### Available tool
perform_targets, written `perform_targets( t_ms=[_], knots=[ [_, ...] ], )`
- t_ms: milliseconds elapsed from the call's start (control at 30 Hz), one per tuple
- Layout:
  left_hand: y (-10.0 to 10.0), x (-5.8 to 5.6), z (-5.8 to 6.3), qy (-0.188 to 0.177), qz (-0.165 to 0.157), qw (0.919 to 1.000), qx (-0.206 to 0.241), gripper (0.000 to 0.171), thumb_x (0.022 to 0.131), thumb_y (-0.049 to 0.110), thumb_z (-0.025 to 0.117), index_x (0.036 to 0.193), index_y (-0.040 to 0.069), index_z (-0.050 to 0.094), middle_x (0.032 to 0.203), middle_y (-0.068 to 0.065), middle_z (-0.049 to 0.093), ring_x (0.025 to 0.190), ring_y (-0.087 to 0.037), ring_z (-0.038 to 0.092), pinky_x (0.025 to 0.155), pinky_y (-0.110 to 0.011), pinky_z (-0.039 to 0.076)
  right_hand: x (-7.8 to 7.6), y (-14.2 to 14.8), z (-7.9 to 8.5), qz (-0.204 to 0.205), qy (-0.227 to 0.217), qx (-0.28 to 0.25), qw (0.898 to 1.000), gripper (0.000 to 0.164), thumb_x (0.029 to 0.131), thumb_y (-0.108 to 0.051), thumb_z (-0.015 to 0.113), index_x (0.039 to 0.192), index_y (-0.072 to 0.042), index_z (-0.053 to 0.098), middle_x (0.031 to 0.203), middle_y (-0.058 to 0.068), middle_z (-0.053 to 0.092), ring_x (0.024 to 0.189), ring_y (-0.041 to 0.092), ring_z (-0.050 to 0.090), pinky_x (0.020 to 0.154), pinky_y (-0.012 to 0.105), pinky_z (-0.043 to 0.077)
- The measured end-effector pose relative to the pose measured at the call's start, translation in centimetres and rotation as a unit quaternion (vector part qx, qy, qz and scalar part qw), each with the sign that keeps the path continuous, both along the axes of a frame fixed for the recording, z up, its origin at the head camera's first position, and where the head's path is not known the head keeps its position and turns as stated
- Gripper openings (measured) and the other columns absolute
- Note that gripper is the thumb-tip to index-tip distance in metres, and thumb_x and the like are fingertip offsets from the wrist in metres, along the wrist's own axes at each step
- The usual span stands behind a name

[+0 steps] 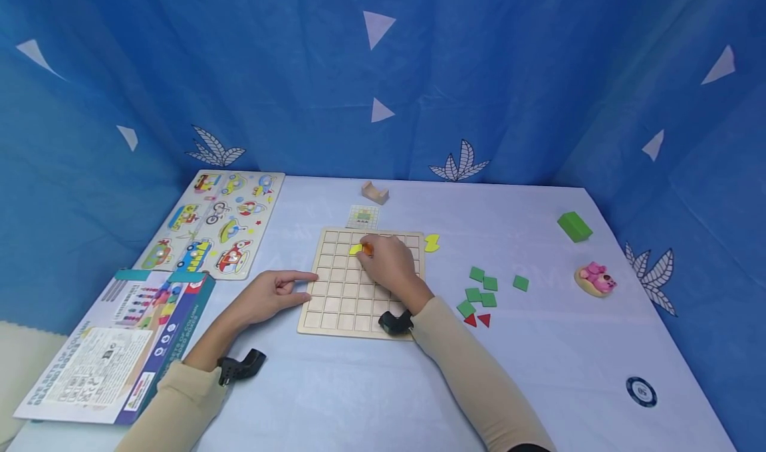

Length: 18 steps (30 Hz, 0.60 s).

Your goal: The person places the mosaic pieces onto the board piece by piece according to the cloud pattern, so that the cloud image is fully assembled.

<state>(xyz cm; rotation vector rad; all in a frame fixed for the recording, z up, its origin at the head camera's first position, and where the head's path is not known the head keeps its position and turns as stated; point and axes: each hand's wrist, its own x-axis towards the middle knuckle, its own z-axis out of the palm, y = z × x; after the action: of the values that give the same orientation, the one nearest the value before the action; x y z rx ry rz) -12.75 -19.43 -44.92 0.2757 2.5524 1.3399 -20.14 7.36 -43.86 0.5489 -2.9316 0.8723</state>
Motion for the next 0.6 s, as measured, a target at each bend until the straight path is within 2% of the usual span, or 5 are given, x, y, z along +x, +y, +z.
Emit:
perform_targets(
  t_ms=[133, 300, 467, 600],
  knots=[
    [0.0, 0.0, 0.0, 0.000, 0.000, 1.0000, -0.003, 0.037, 0.091, 0.024, 0.079, 0.127, 0.021, 0.073, 0.055, 0.006, 0.032, 0.051, -0.013, 0.028, 0.054, -0.028, 0.029, 0.1, 0.2, 0.1, 0.002, 0.004, -0.016, 1.000, 0.031, 0.097, -0.026, 0.071, 0.126, -0.015, 0.073, 0.054, -0.003, 0.045, 0.050, 0.012, 0.035, 0.048, 0.028, 0.027],
    [0.0, 0.0, 0.0, 0.006, 0.000, 1.0000, -0.004, 0.036, 0.090, 0.023, 0.080, 0.126, 0.020, 0.074, 0.055, 0.006, 0.031, 0.051, -0.013, 0.028, 0.055, -0.028, 0.029, 0.1, 1.1, 0.6, -0.008, 0.029, -0.076, 0.997, 0.037, 0.099, -0.022, 0.067, 0.135, -0.012, 0.067, 0.052, -0.003, 0.042, 0.044, 0.013, 0.032, 0.046, 0.030, 0.026],
    [0.0, 0.0, -0.2, 0.007, -0.002, 1.0000, -0.001, 0.037, 0.090, 0.023, 0.080, 0.126, 0.019, 0.074, 0.055, 0.006, 0.031, 0.051, -0.012, 0.028, 0.056, -0.028, 0.030, 0.1, 3.0, 1.6, -0.007, 0.053, -0.106, 0.993, 0.033, 0.099, -0.020, 0.068, 0.130, -0.008, 0.070, 0.053, -0.002, 0.041, 0.044, 0.015, 0.034, 0.048, 0.032, 0.029],
    [0.0, -0.1, -0.1, 0.006, -0.003, 1.0000, -0.001, 0.038, 0.090, 0.023, 0.080, 0.127, 0.019, 0.073, 0.055, 0.007, 0.031, 0.051, -0.011, 0.028, 0.057, -0.028, 0.031, 0.3, 5.5, 2.7, -0.019, 0.046, -0.117, 0.992, 0.029, 0.099, -0.019, 0.069, 0.126, -0.009, 0.072, 0.054, 0.000, 0.042, 0.046, 0.018, 0.038, 0.048, 0.034, 0.031]
  ],
)
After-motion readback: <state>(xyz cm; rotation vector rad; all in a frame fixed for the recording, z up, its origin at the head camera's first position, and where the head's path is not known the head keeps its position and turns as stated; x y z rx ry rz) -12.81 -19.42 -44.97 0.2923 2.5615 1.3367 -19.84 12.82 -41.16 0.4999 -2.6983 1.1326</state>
